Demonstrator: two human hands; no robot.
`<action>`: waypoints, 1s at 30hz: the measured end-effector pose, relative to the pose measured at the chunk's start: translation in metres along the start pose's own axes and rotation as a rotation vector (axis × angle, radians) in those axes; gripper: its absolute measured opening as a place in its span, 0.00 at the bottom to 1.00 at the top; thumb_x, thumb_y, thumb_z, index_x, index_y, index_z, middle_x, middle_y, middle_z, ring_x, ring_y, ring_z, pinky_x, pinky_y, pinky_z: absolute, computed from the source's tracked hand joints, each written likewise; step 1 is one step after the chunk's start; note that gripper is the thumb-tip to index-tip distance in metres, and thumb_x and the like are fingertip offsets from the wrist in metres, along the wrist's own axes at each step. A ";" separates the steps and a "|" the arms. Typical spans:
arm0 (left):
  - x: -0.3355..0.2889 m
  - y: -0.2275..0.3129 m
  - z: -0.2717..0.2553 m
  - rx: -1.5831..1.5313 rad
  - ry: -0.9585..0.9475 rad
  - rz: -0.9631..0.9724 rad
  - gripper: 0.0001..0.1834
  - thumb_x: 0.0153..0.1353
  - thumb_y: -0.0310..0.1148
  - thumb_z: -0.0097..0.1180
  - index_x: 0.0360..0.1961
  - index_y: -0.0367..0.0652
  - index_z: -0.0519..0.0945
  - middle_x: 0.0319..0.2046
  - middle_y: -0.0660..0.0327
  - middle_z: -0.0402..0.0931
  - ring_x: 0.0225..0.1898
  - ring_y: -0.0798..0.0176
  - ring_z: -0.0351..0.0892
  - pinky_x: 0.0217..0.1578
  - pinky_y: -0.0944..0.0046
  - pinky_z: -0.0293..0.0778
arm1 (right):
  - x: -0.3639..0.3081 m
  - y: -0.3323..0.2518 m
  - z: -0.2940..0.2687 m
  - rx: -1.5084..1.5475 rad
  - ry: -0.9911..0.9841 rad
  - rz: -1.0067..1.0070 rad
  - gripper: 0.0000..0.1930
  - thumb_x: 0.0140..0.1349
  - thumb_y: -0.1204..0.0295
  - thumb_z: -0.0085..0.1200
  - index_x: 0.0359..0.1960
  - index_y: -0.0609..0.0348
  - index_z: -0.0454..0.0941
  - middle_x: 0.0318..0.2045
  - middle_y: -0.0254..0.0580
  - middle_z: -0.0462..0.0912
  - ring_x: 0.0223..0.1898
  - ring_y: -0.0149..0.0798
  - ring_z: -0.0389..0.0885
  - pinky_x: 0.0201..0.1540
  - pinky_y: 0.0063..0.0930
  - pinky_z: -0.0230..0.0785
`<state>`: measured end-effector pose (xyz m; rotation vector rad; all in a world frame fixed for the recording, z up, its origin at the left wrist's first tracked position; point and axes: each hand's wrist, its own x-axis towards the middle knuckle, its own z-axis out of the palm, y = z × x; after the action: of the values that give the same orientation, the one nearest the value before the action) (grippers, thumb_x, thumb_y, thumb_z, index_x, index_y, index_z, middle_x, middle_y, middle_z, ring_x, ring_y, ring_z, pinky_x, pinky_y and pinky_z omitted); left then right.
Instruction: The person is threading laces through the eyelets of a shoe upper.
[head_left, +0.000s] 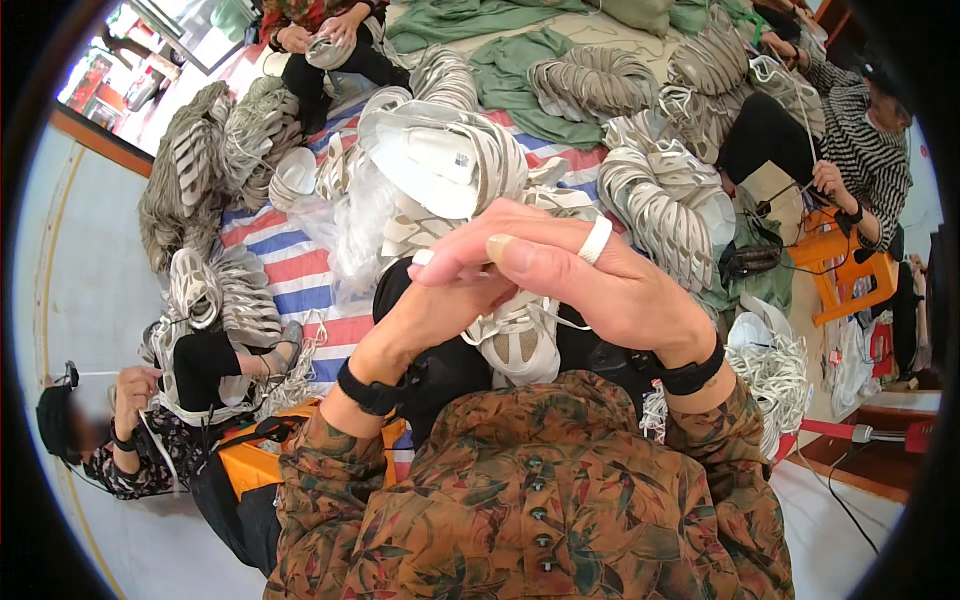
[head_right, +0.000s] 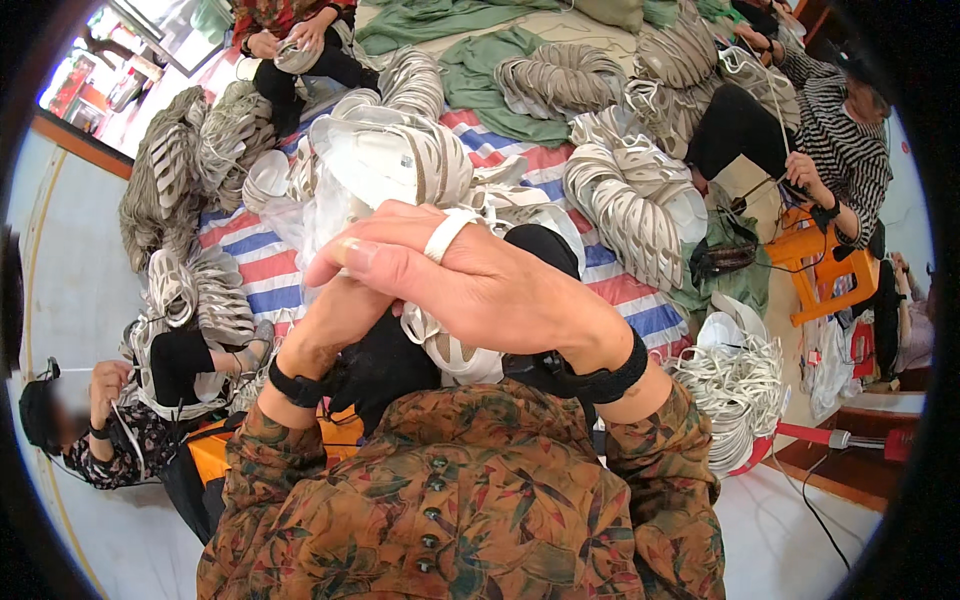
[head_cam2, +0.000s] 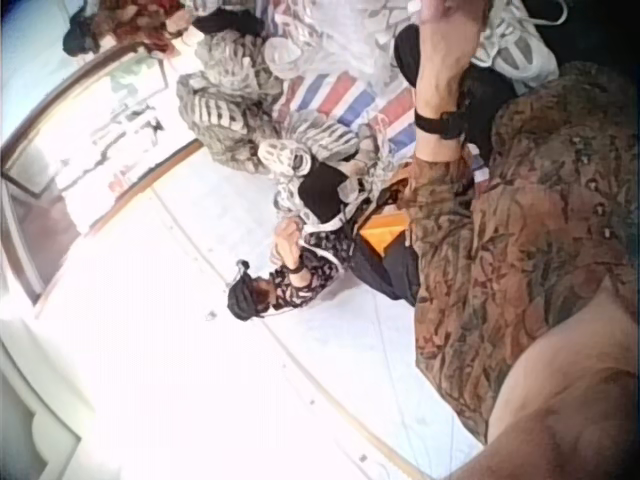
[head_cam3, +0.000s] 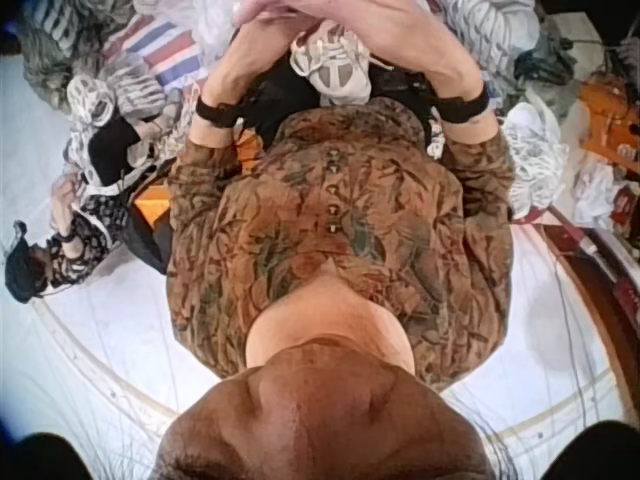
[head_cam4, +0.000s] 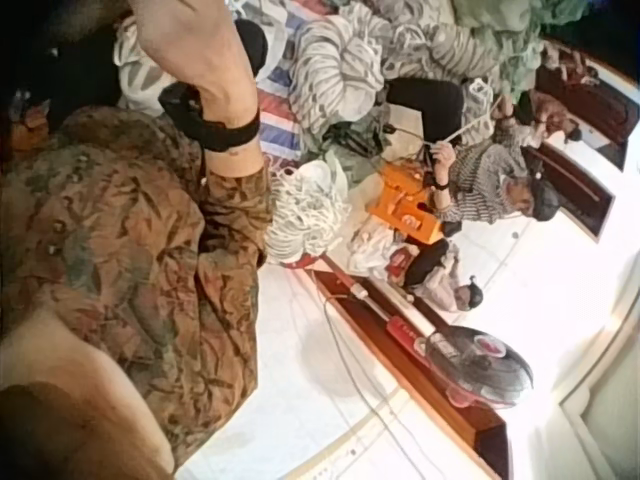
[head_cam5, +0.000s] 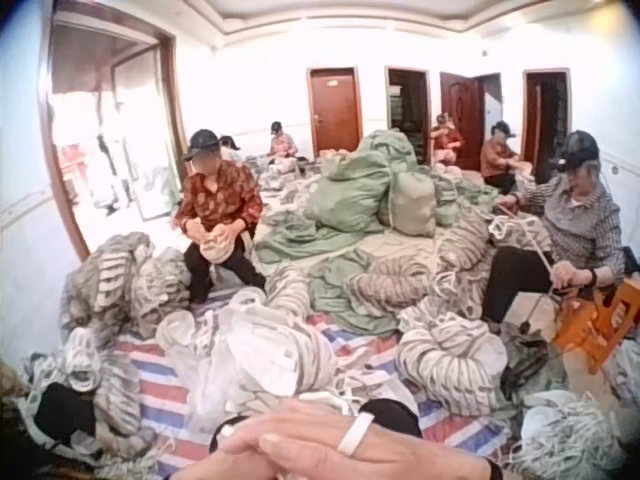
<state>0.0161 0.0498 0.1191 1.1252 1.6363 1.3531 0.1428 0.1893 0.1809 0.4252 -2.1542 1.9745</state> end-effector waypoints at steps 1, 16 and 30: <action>0.000 0.000 -0.005 -0.164 -0.004 -0.180 0.07 0.70 0.31 0.52 0.41 0.39 0.80 0.30 0.66 0.78 0.31 0.73 0.73 0.30 0.70 0.68 | -0.002 -0.001 -0.002 0.031 0.039 0.016 0.20 0.77 0.64 0.35 0.52 0.65 0.78 0.48 0.44 0.79 0.52 0.40 0.76 0.59 0.33 0.64; -0.213 -0.110 -0.366 -1.134 0.890 0.151 0.09 0.72 0.28 0.45 0.33 0.41 0.72 0.20 0.67 0.59 0.26 0.65 0.62 0.33 0.64 0.65 | -0.285 0.039 -0.225 0.819 1.036 -0.161 0.17 0.78 0.60 0.36 0.39 0.61 0.70 0.18 0.27 0.56 0.19 0.26 0.51 0.21 0.23 0.46; -0.171 -0.143 -0.278 0.168 1.200 -0.119 0.09 0.67 0.33 0.50 0.41 0.44 0.82 0.21 0.76 0.65 0.18 0.79 0.58 0.16 0.73 0.54 | -0.405 0.152 -0.237 0.466 2.045 0.095 0.12 0.72 0.66 0.45 0.27 0.50 0.66 0.17 0.24 0.54 0.17 0.26 0.49 0.18 0.25 0.43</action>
<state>-0.2032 -0.2171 0.0304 0.1810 2.5939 1.9922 0.4602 0.4695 -0.0717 -1.1592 -0.3685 1.3774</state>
